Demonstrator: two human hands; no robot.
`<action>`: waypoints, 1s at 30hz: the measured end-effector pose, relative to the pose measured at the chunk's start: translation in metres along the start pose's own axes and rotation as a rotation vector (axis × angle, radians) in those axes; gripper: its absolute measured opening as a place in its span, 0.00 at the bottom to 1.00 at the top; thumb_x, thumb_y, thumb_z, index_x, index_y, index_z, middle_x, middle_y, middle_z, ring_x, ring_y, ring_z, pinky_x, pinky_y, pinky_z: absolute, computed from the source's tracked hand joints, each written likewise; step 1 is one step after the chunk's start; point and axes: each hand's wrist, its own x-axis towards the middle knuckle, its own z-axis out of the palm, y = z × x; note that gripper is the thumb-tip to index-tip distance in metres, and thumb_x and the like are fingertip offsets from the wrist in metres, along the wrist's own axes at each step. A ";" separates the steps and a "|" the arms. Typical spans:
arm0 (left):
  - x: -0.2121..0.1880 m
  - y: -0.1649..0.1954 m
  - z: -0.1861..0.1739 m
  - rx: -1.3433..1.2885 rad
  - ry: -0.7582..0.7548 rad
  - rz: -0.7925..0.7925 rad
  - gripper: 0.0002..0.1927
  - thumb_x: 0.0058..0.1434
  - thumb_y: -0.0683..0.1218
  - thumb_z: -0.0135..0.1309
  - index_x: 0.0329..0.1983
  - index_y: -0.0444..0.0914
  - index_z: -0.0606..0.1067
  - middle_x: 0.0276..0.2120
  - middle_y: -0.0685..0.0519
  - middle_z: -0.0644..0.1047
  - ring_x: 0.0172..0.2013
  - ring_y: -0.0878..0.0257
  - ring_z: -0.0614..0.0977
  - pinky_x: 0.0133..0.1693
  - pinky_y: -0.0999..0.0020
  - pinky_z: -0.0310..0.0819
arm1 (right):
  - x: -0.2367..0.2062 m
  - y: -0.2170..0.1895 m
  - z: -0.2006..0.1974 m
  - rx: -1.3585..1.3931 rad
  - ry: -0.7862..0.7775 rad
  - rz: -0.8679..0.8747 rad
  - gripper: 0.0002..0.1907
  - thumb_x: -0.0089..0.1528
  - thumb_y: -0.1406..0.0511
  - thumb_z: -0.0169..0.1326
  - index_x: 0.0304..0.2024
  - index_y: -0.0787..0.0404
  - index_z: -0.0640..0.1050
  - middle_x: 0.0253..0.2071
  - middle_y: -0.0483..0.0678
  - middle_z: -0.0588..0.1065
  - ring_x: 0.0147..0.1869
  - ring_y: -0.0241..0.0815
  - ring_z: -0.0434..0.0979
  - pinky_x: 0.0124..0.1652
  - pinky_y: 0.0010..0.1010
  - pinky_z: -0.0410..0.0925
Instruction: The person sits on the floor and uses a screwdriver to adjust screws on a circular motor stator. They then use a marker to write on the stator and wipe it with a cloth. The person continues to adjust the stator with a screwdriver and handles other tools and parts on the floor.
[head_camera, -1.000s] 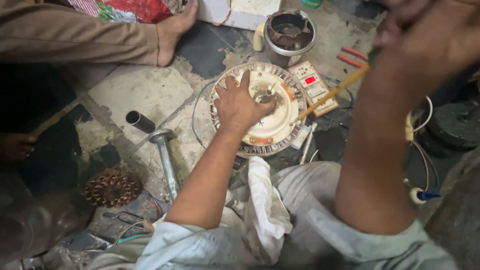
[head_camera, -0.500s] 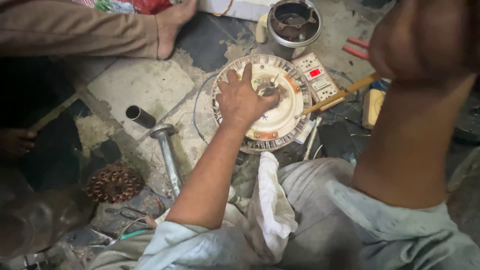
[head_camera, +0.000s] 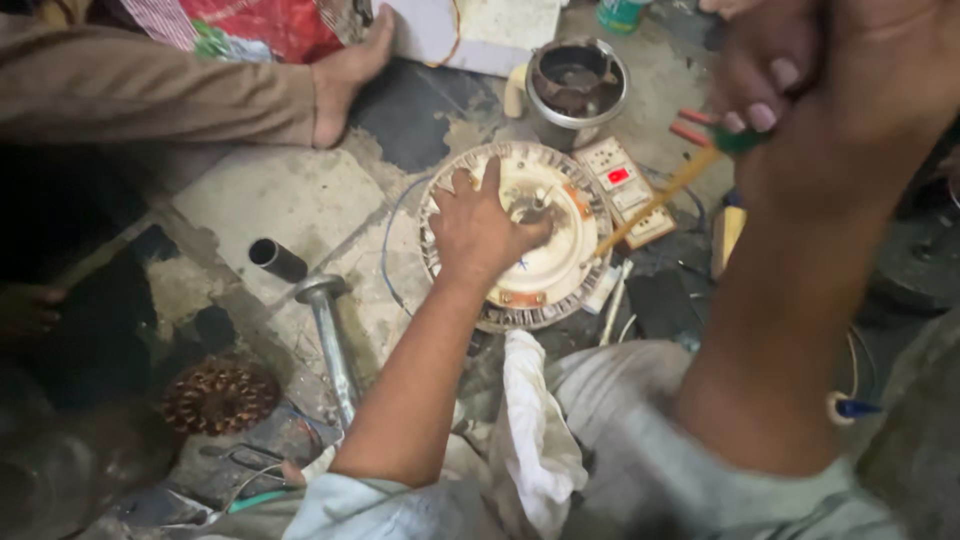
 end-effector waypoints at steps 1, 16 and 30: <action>0.001 0.001 0.000 0.001 -0.009 0.001 0.56 0.39 0.72 0.67 0.69 0.46 0.64 0.60 0.38 0.65 0.59 0.37 0.67 0.52 0.38 0.68 | 0.002 -0.009 0.011 0.002 0.016 -0.036 0.16 0.77 0.61 0.45 0.37 0.65 0.68 0.27 0.46 0.63 0.23 0.40 0.61 0.25 0.32 0.55; 0.004 0.003 -0.008 -0.017 -0.121 0.007 0.55 0.43 0.70 0.67 0.72 0.47 0.62 0.64 0.38 0.63 0.63 0.35 0.64 0.58 0.39 0.66 | -0.001 -0.016 0.069 -0.118 0.033 -0.292 0.14 0.78 0.59 0.45 0.57 0.64 0.66 0.31 0.49 0.66 0.22 0.36 0.64 0.25 0.26 0.60; 0.000 0.000 -0.001 0.009 -0.031 0.056 0.56 0.44 0.72 0.65 0.72 0.43 0.63 0.65 0.32 0.61 0.63 0.31 0.62 0.60 0.39 0.63 | -0.002 0.011 -0.007 0.220 -0.223 -0.025 0.23 0.77 0.49 0.41 0.46 0.65 0.68 0.27 0.51 0.66 0.22 0.41 0.62 0.27 0.30 0.59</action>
